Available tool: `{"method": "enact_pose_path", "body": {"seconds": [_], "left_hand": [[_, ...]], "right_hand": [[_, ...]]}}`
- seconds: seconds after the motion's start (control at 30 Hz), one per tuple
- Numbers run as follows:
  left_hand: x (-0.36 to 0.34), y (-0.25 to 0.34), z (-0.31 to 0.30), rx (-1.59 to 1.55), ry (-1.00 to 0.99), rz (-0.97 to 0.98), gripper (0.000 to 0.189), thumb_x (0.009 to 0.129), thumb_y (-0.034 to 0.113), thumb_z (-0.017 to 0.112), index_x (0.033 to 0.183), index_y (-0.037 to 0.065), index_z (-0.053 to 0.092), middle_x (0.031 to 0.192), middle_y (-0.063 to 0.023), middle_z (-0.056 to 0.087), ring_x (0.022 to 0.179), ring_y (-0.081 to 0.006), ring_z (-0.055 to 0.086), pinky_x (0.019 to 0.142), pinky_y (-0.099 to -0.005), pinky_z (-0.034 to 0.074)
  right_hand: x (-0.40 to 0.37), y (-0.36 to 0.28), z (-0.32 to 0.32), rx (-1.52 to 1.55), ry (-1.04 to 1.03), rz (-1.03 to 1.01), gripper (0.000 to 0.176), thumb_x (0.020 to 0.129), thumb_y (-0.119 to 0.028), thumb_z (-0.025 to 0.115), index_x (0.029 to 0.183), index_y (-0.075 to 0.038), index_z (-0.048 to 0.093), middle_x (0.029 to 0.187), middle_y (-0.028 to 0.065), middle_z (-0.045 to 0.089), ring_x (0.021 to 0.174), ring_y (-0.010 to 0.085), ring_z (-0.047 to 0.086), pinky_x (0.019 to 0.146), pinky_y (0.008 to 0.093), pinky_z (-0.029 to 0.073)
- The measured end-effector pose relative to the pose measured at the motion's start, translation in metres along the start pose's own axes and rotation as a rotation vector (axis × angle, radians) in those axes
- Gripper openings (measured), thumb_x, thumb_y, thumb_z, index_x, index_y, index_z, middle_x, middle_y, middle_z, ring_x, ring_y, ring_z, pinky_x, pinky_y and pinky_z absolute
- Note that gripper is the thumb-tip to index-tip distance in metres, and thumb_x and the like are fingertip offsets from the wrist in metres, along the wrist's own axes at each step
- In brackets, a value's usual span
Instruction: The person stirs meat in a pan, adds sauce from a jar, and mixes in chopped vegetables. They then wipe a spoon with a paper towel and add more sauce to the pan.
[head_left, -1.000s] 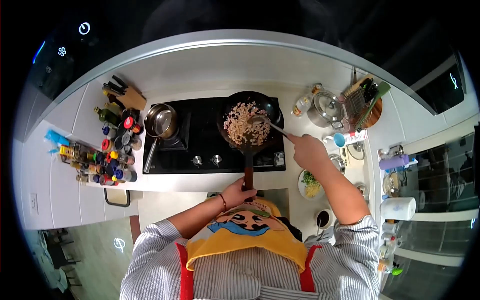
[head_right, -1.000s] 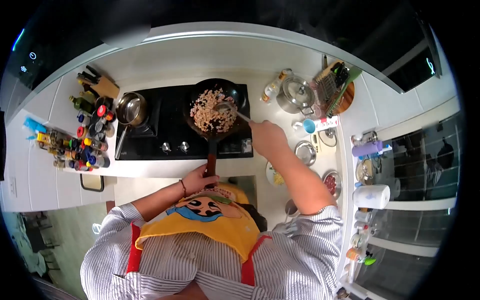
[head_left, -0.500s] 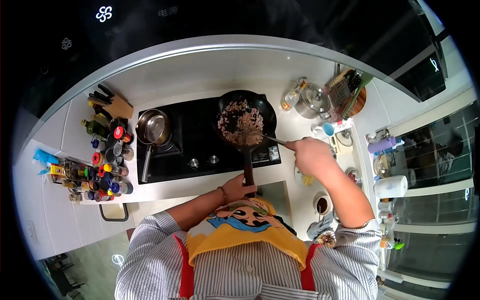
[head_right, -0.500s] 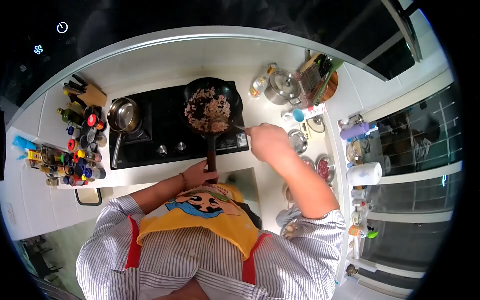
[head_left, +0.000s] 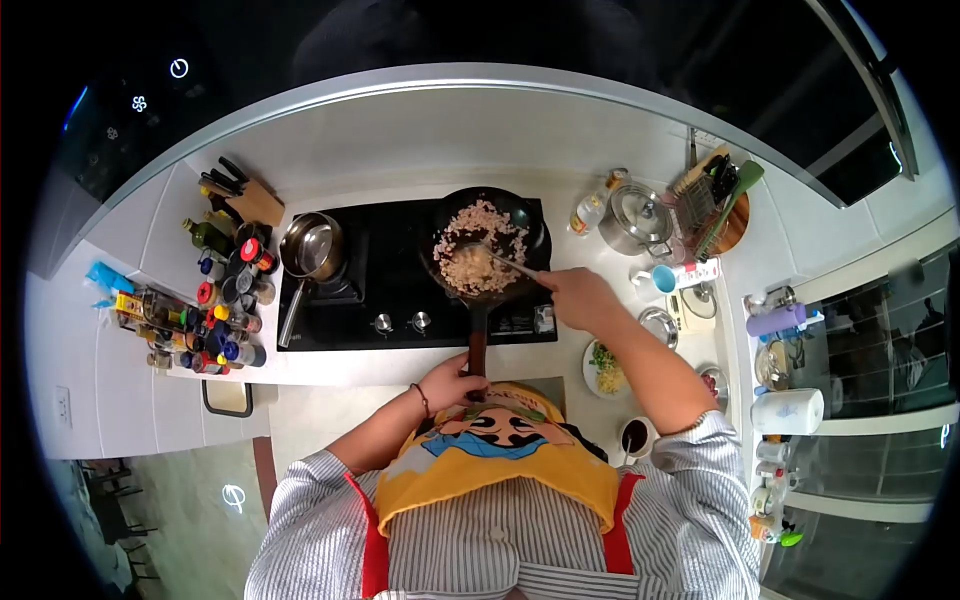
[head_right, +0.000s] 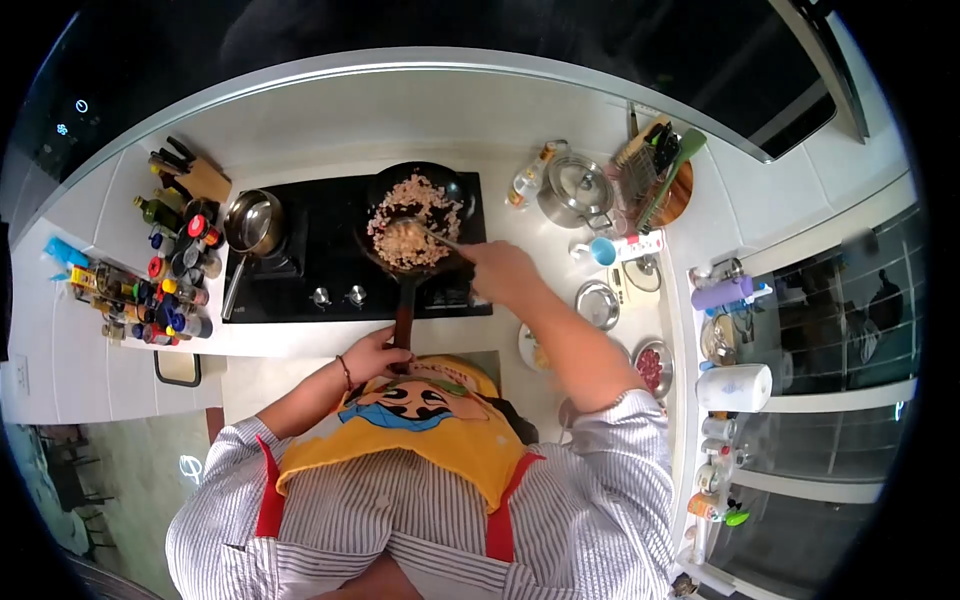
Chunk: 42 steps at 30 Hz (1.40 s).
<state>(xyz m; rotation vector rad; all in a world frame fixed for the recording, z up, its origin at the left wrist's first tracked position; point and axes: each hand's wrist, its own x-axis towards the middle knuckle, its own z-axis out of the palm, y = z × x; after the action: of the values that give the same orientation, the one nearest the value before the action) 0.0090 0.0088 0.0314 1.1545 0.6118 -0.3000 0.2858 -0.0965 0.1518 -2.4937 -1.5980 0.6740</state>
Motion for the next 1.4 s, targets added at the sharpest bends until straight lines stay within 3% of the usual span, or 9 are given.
{"method": "enact_pose_path", "body": {"seconds": [0.17,0.4,0.53,0.8,0.97,1.03,1.1,1.17,1.4], "left_hand": [[0.005,-0.006,-0.001,0.003,0.021,-0.026,0.061,0.096,0.014,0.066,0.150,0.007,0.041,0.115,-0.0125,0.070,0.102,-0.0238,0.071,0.084,-0.0372,0.060],[0.003,-0.001,0.000,0.018,0.021,-0.018,0.053,0.096,0.015,0.065,0.145,0.008,0.046,0.113,-0.0092,0.071,0.098,-0.0204,0.071,0.082,-0.0345,0.060],[0.002,0.004,0.006,-0.010,-0.009,0.024,0.042,0.097,0.011,0.063,0.137,0.006,0.052,0.108,-0.0059,0.071,0.094,-0.0143,0.068,0.078,-0.0280,0.057],[0.008,0.001,0.006,-0.086,0.010,-0.024,0.052,0.099,0.005,0.056,0.148,0.004,0.040,0.116,-0.0145,0.070,0.103,-0.0227,0.070,0.092,-0.0349,0.057],[0.019,-0.001,0.008,-0.045,0.016,-0.057,0.050,0.097,0.003,0.054,0.145,0.003,0.042,0.115,-0.0148,0.070,0.100,-0.0246,0.071,0.091,-0.0354,0.057],[0.027,-0.012,0.006,-0.073,0.038,-0.028,0.054,0.097,0.004,0.056,0.148,0.005,0.040,0.112,-0.0144,0.070,0.094,-0.0239,0.070,0.087,-0.0361,0.059],[0.031,-0.013,0.007,-0.062,0.042,-0.032,0.054,0.096,0.003,0.056,0.148,0.005,0.040,0.112,-0.0151,0.069,0.094,-0.0242,0.070,0.087,-0.0364,0.059],[0.031,-0.013,0.009,-0.055,0.050,-0.032,0.054,0.096,0.002,0.056,0.148,0.005,0.040,0.112,-0.0159,0.069,0.094,-0.0245,0.070,0.087,-0.0368,0.059],[0.027,-0.013,0.002,-0.054,0.029,-0.044,0.047,0.100,0.013,0.059,0.143,0.006,0.044,0.117,-0.0147,0.069,0.103,-0.0233,0.070,0.092,-0.0357,0.056]], "right_hand": [[0.017,0.029,0.021,-0.057,0.239,0.130,0.046,0.095,-0.015,0.055,0.141,-0.018,0.058,0.107,0.0240,0.067,0.098,0.0425,0.066,0.086,0.0500,0.054],[-0.012,0.022,0.060,0.233,0.083,0.155,0.047,0.094,-0.013,0.053,0.140,-0.021,0.059,0.106,0.0233,0.065,0.099,0.0424,0.065,0.086,0.0514,0.053],[-0.044,0.041,0.140,0.272,0.236,0.171,0.058,0.090,-0.006,0.053,0.145,-0.020,0.048,0.117,0.0238,0.061,0.105,0.0442,0.063,0.088,0.0529,0.051],[-0.065,0.029,0.166,0.506,0.362,0.267,0.059,0.087,-0.005,0.057,0.144,-0.014,0.044,0.122,0.0243,0.060,0.104,0.0458,0.062,0.086,0.0538,0.052],[-0.100,0.038,0.148,0.787,0.474,0.276,0.044,0.094,-0.026,0.069,0.133,-0.008,0.057,0.112,0.0167,0.066,0.098,0.0333,0.067,0.083,0.0458,0.053],[-0.109,0.067,0.187,1.041,0.659,0.378,0.043,0.095,-0.037,0.071,0.123,-0.005,0.061,0.104,0.0138,0.066,0.091,0.0266,0.067,0.081,0.0413,0.053],[-0.113,0.122,0.270,0.890,0.919,0.634,0.036,0.096,-0.034,0.069,0.118,-0.006,0.061,0.103,0.0124,0.065,0.085,0.0259,0.067,0.075,0.0405,0.054],[-0.139,0.140,0.272,1.743,0.759,1.244,0.028,0.100,-0.027,0.061,0.119,-0.007,0.059,0.103,0.0122,0.064,0.083,0.0288,0.067,0.070,0.0416,0.056],[-0.140,0.203,0.356,2.018,0.760,1.137,0.032,0.102,-0.020,0.052,0.130,-0.005,0.049,0.109,0.0153,0.063,0.080,0.0291,0.069,0.067,0.0392,0.058]]}}
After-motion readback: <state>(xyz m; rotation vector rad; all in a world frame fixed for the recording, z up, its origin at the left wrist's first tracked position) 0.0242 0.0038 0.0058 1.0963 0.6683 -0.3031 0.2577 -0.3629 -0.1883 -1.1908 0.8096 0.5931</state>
